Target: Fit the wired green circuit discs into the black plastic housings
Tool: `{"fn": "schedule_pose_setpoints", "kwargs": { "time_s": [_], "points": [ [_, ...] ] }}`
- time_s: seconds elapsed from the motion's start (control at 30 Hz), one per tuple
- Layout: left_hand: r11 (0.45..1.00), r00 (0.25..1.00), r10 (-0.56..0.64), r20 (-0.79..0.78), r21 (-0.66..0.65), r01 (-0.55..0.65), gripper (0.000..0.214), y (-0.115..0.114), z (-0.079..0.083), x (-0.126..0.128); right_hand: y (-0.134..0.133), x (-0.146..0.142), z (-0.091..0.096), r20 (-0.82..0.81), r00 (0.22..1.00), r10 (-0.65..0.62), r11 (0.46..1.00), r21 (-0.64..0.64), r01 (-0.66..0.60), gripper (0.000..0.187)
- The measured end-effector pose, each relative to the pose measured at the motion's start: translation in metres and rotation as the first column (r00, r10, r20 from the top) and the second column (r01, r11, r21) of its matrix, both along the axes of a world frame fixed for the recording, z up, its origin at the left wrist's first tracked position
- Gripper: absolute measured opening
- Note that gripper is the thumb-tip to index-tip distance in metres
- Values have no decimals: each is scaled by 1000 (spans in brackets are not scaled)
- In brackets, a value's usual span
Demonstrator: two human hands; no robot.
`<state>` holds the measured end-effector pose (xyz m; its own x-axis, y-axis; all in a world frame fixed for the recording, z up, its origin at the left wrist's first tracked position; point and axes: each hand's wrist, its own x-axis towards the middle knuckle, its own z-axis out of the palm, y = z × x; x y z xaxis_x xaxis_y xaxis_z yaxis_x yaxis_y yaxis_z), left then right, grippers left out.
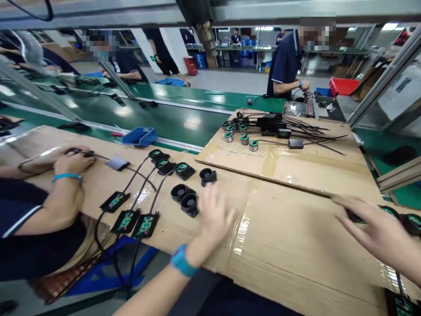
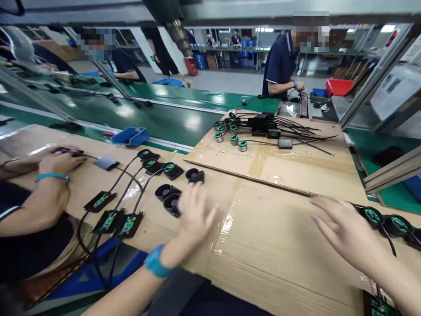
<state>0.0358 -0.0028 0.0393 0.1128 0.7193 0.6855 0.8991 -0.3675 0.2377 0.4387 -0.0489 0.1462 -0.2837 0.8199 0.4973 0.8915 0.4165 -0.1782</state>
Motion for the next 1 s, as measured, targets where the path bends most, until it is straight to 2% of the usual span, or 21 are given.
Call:
{"fn": "schedule_pose_setpoints", "kwargs": {
  "time_s": [0.03, 0.07, 0.1, 0.17, 0.23, 0.33, 0.43, 0.5, 0.57, 0.67, 0.77, 0.83, 0.93, 1.0],
  "points": [
    [992, 993, 119, -20, -26, -120, 52, 6, -5, -29, 30, -26, 5, 39, 997, 73, 997, -31, -71, 33],
    [982, 982, 177, -62, -50, -180, 50, 10, -10, -53, 66, -56, 8, 85, 984, 158, 986, -71, -152, 35],
    [976, 975, 193, -108, -78, -202, 47, 11, -15, -70, 105, -88, 10, 137, 975, 175, 984, -49, -170, 35],
    [978, 975, 148, -166, -121, -169, 43, 9, -25, -87, 182, -150, 10, 246, 952, 183, 983, -44, -178, 45],
    [985, 988, 88, -130, -133, -106, 49, 6, -30, -87, 245, -199, 8, 336, 928, 159, 985, -115, -127, 57],
    [986, 997, -66, 40, -151, 71, 57, 7, -27, -73, 300, -232, 3, 391, 910, 136, 970, -239, -43, 48],
    [944, 935, -234, 268, -165, 284, 71, 16, -26, -64, 318, -232, 2, 396, 911, 115, 959, -282, 1, 39],
    [917, 866, -248, 434, -182, 354, 79, 21, -32, -62, 318, -228, 5, 392, 916, 87, 957, -287, 32, 42],
    [900, 801, -182, 571, -232, 370, 83, 24, -40, -61, 311, -228, 8, 377, 924, 61, 954, -294, 57, 41],
    [887, 749, -113, 652, -273, 372, 71, 26, -48, -61, 284, -232, 12, 326, 945, 23, 951, -299, 80, 38],
    [887, 739, -153, 657, -239, 395, 65, 25, -47, -63, 223, -237, 11, 220, 975, -2, 960, -272, 63, 51],
    [877, 738, -182, 650, -232, 421, 65, 24, -44, -63, 169, -241, 5, 43, 999, 8, 966, -258, 3, 55],
    [881, 756, -228, 614, -201, 428, 53, 22, -40, -63, 91, -253, -10, -268, 963, 19, 964, -249, -89, 51],
    [901, 791, -281, 543, -133, 412, 49, 20, -39, -62, 57, -267, -25, -367, 930, -14, 968, -237, -79, 53]
  ]
}}
